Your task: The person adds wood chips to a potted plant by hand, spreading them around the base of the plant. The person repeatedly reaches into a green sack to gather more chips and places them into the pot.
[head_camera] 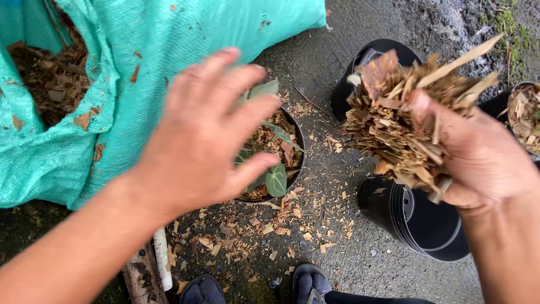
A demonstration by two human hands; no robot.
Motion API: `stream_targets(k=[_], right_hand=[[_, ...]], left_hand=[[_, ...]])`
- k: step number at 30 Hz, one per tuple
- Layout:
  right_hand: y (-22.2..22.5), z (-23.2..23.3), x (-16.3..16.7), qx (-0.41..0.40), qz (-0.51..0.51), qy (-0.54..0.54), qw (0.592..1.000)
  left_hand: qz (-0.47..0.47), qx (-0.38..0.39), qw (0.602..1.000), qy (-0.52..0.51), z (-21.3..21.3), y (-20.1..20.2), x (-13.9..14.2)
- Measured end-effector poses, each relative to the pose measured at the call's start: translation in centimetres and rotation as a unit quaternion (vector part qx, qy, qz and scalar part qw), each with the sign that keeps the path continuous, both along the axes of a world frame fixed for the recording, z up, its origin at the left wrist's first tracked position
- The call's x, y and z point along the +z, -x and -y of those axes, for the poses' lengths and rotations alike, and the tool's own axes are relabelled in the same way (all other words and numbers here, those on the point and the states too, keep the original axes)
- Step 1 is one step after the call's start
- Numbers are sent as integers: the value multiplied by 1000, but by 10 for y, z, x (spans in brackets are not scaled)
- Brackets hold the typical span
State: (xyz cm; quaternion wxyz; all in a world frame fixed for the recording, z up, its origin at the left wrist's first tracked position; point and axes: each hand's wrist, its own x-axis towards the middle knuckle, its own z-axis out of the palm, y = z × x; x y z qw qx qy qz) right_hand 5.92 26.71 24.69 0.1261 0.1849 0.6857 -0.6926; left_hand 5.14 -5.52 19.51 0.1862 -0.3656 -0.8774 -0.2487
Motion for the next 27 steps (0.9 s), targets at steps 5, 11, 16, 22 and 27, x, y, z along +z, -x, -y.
stream_targets(k=[5,11,16,22,27], right_hand=[[7,-21,-59,26,58,65,996],[15,-1,-129,59,181,2,982],[17,37,-166,133,143,-58,979],[1,68,-155,153,90,-58,982],[-8,64,-147,87,127,67,986]], left_hand=[[-11,-25,986,162,-66,6,-26],[-35,37,989,136,-61,-7,-61],[-26,64,991,111,-48,-16,-72],[-17,83,992,92,-35,-17,-73],[-9,98,993,70,-23,-17,-77]])
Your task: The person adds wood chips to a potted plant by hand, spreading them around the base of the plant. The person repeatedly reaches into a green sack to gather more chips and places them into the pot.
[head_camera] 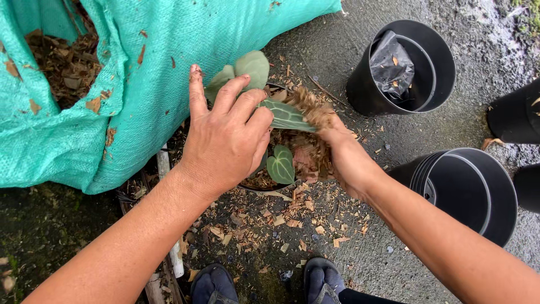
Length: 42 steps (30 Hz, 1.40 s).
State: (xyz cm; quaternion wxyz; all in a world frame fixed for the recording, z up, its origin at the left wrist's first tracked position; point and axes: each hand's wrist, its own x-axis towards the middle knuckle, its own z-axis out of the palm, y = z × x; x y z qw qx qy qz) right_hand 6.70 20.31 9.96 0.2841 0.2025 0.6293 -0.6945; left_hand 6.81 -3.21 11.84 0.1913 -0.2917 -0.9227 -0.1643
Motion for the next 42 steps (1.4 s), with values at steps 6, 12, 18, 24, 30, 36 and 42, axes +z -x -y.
stream_targets(k=[6,12,18,24,30,36,42], right_hand=[[-11,4,-13,133,-105,-202,965],[-20,5,-7,272,-294,-379,834],[-24,-14,-13,200,-342,-350,849],[-33,-11,-25,202,-271,-367,866],[-28,-22,-23,245,-382,-398,797],[17,-29,-39,268,-533,-388,703],[61,-24,-56,343,-557,-358,666]], left_hand=[[5,-11,1000,-17,-3,-3,-2],[-81,-73,994,-27,-10,-30,8],[76,-304,949,-34,-39,-89,-21],[74,-245,963,89,-47,-89,-66],[98,-182,958,198,-39,-83,-79],[177,-154,935,268,-35,-87,-82],[150,-161,941,256,-18,-85,-87]])
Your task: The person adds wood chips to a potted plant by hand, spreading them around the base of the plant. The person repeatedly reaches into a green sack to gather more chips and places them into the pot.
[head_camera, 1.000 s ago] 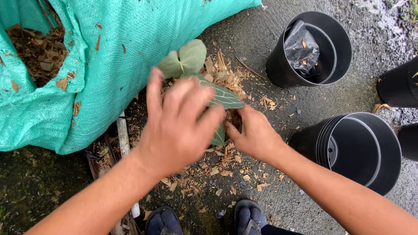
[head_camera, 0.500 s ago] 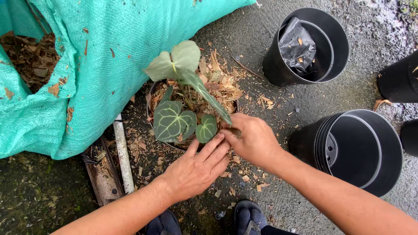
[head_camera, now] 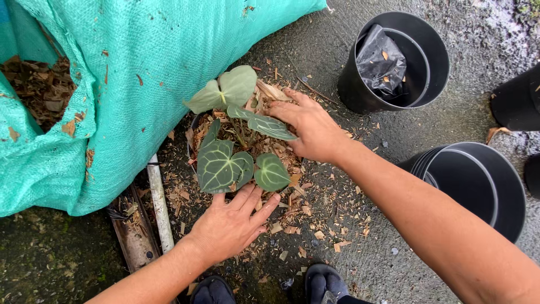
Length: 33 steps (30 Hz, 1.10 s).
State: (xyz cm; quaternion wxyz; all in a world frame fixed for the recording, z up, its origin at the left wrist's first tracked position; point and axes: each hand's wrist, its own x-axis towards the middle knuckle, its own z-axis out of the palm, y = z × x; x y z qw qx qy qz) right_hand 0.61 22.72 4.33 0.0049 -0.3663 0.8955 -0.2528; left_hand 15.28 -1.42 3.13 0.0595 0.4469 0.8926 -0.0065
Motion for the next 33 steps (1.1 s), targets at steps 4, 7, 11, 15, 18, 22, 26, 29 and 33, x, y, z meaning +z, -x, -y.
stream_targets(k=[4,7,11,15,18,22,26,29,33], right_hand=[[-17,-20,-1,-44,-17,69,997],[-41,-33,-1,-100,-6,46,994],[-68,-29,-1,-31,-39,-3,999],[-82,-12,0,18,-71,-86,994],[-93,-11,5,37,-35,-89,995],[-99,-16,11,46,-45,-73,995],[-102,-12,7,115,29,-170,978],[-104,-14,5,88,18,-14,996],[-94,-29,8,-37,-35,39,998]], left_hand=[[-36,-4,996,-84,23,4,-4],[166,55,984,-38,29,10,-10],[11,12,997,-75,24,10,-18],[-11,0,991,-136,26,12,-20],[-29,-12,989,-147,39,16,-15],[-65,6,986,-153,46,27,-9],[-64,-15,984,-164,45,32,-13],[-23,0,988,-153,38,28,-23],[0,-2,997,-79,24,15,-27]])
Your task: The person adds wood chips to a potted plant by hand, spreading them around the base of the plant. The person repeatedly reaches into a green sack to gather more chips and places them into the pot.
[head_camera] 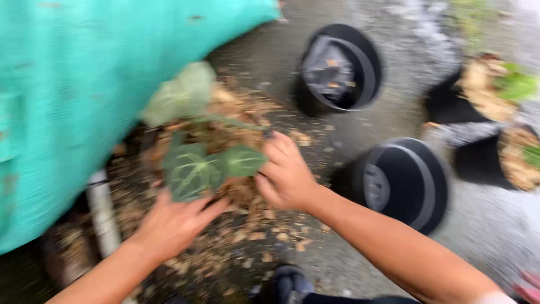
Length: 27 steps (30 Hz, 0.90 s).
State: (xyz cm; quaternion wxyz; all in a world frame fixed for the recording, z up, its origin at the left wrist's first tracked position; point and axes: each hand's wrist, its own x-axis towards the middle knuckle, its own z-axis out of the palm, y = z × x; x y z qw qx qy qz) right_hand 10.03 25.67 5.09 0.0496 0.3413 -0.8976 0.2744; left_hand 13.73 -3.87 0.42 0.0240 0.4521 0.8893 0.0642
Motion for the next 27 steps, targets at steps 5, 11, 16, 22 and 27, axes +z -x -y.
stream_targets(k=[5,11,16,22,27], right_hand=[[54,5,-4,-1,-26,-70,997],[78,10,-8,59,15,-122,991],[51,-23,7,30,-44,-4,999],[-7,-4,5,39,-48,-162,985],[-22,10,4,46,-22,-123,991]], left_hand=[[12,10,999,44,-5,-10,16],[-34,-20,999,28,-8,-9,5],[-11,-15,1000,-20,21,6,-1],[-22,-13,996,-86,21,13,3],[38,4,997,-62,18,10,7]])
